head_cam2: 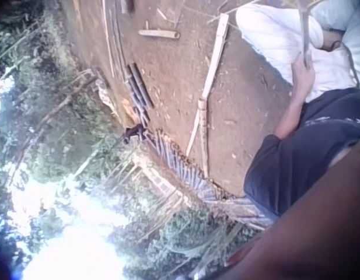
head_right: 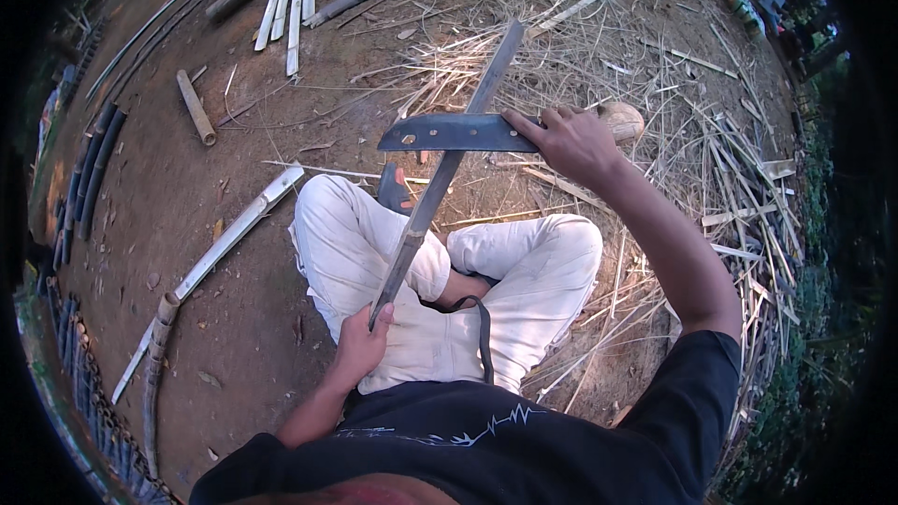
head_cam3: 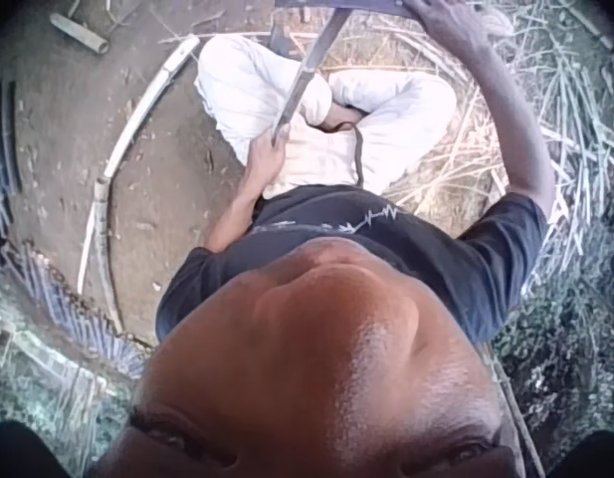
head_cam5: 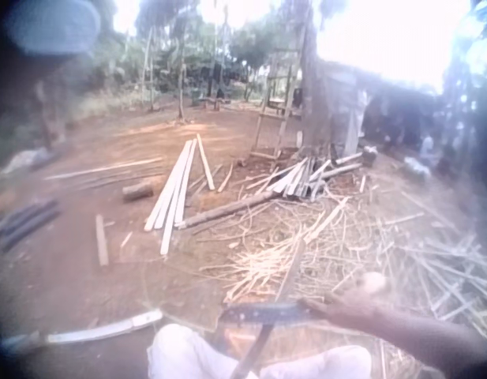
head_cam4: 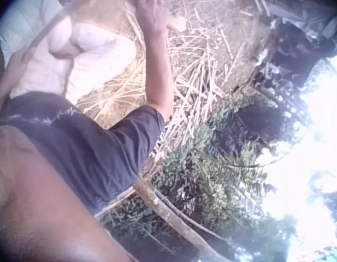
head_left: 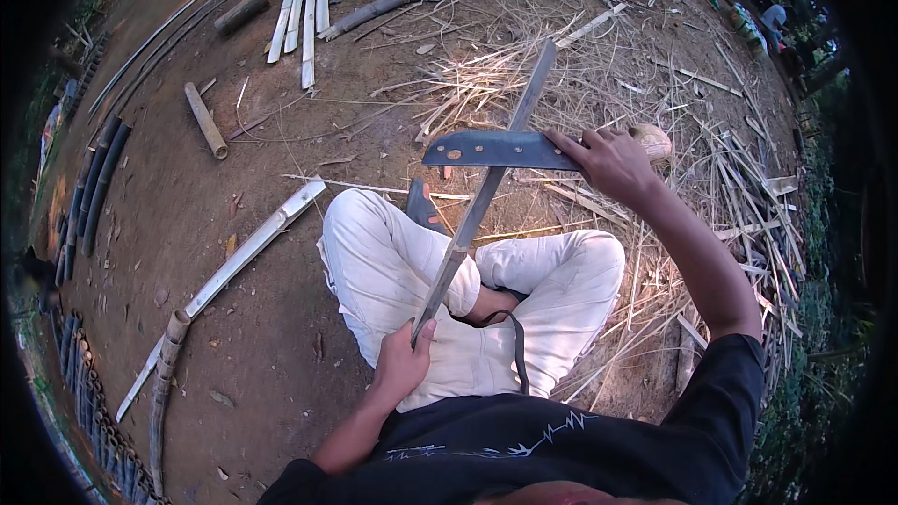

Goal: The person shaves and strips the outer layer from a bamboo pole using a machete while sitting on the ground.

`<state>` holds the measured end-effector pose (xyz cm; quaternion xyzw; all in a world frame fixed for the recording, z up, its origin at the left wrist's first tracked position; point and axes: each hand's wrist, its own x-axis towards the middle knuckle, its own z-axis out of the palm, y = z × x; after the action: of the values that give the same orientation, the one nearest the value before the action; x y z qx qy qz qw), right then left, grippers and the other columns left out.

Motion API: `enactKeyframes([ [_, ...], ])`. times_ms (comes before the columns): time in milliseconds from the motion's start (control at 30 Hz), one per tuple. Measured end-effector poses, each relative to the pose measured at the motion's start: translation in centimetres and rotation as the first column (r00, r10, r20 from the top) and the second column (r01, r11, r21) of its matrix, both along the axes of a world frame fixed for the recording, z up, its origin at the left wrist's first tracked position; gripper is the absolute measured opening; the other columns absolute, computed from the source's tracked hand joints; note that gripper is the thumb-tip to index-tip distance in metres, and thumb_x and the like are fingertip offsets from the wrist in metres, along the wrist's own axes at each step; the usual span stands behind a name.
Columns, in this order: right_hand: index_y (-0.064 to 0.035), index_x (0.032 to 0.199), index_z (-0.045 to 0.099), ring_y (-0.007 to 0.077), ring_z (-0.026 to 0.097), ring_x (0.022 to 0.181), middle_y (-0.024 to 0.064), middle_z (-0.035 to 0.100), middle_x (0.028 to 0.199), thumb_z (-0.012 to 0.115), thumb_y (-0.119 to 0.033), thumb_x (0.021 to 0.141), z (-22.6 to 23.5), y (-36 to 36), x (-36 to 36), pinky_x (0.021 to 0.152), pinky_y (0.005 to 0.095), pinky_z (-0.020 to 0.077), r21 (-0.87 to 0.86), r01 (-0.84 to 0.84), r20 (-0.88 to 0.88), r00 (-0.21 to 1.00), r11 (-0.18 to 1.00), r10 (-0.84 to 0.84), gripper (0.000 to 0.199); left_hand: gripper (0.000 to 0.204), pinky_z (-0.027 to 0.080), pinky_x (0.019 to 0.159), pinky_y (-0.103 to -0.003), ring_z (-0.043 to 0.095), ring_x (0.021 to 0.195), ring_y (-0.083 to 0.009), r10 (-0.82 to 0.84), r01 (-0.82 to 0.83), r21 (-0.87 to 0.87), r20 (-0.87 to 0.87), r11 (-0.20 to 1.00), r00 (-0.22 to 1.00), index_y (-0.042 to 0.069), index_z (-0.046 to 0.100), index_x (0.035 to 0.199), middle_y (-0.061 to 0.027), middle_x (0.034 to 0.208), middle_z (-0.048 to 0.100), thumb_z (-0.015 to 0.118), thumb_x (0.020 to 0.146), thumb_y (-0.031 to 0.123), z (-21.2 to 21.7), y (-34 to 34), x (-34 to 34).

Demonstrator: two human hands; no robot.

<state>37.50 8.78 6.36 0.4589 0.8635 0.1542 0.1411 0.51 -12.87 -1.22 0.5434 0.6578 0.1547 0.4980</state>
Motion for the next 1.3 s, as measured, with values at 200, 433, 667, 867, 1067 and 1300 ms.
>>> enactKeyframes([
  [200, -0.0211, 0.140, 0.056, 0.0384, 0.070, 0.084, 0.0212, 0.072, 0.097, 0.053, -0.018, 0.095, -0.2, 8.4, 10.6, 0.073, 0.0514, 0.0560, -0.073, 0.700, -0.384, 0.638, 0.710, -0.668, 0.046, 0.052, 0.048, 0.068, -0.048, 0.064, 0.074, -0.0472, -0.018, 0.021, 0.021, -0.126, 1.000, 0.992, -0.005, 0.064, 0.096, -0.0273, 0.075, 0.065, 0.055, 0.102, 0.045, 0.7, -0.4, -0.6],
  [433, -0.0058, 0.110, 0.069, 0.0435, 0.067, 0.097, 0.0246, 0.071, 0.098, 0.064, -0.027, 0.089, -12.6, -1.3, 15.1, 0.085, 0.0487, 0.0521, -0.275, 0.897, -0.657, 0.087, 0.346, -0.749, 0.030, 0.049, 0.044, 0.048, -0.034, 0.054, 0.050, -0.0165, 0.171, 0.110, -0.485, 0.499, 0.868, 0.850, -0.001, 0.061, 0.106, -0.0093, 0.066, 0.058, 0.051, 0.104, 0.047, -1.5, 3.0, -4.0],
  [667, -0.0292, 0.143, 0.055, 0.0308, 0.067, 0.075, 0.0137, 0.069, 0.095, 0.069, -0.008, 0.084, -12.6, -15.1, 4.7, 0.068, 0.0413, 0.0538, -0.141, 0.674, -0.814, 0.338, 0.725, -0.473, 0.065, 0.046, 0.049, 0.042, -0.030, 0.061, 0.048, -0.0188, 0.356, 0.265, -0.667, 0.641, 0.696, 0.680, 0.000, 0.056, 0.116, -0.0147, 0.069, 0.064, 0.051, 0.104, 0.044, -0.5, 6.5, -3.8],
  [867, -0.0292, 0.141, 0.059, 0.0208, 0.060, 0.065, 0.0022, 0.056, 0.079, 0.072, -0.017, 0.079, -8.9, -19.8, -3.7, 0.059, 0.0340, 0.0488, 0.034, 0.305, -0.736, 0.652, 0.952, -0.183, 0.064, 0.037, 0.052, 0.046, -0.028, 0.065, 0.053, -0.0162, -0.015, 0.180, -0.457, 0.343, 0.871, 0.939, -0.002, 0.062, 0.102, -0.0113, 0.076, 0.068, 0.075, 0.091, 0.031, -1.2, 7.5, 0.9],
  [1067, -0.0319, 0.137, 0.062, 0.0149, 0.058, 0.065, -0.0003, 0.054, 0.078, 0.071, -0.024, 0.082, -9.4, -20.5, -10.3, 0.058, 0.0291, 0.0459, 0.085, 0.110, -0.773, 0.635, 0.990, -0.004, 0.056, 0.037, 0.057, 0.057, -0.030, 0.066, 0.065, -0.0132, 0.043, -0.022, -0.146, 0.139, 0.989, 0.989, -0.002, 0.062, 0.112, -0.0113, 0.093, 0.068, 0.078, 0.086, 0.019, -4.7, 4.0, 1.2],
  [1300, -0.0302, 0.134, 0.065, 0.0145, 0.054, 0.065, -0.0013, 0.050, 0.077, 0.070, -0.024, 0.080, -9.8, -20.2, -11.4, 0.057, 0.0276, 0.0433, 0.128, 0.055, -0.765, 0.641, 0.990, 0.063, 0.054, 0.026, 0.053, 0.053, -0.030, 0.066, 0.064, -0.0154, -0.081, 0.141, -0.378, 0.170, 0.915, 0.982, 0.001, 0.064, 0.113, -0.0121, 0.088, 0.068, 0.067, 0.087, 0.004, -5.0, 4.7, -0.4],
])
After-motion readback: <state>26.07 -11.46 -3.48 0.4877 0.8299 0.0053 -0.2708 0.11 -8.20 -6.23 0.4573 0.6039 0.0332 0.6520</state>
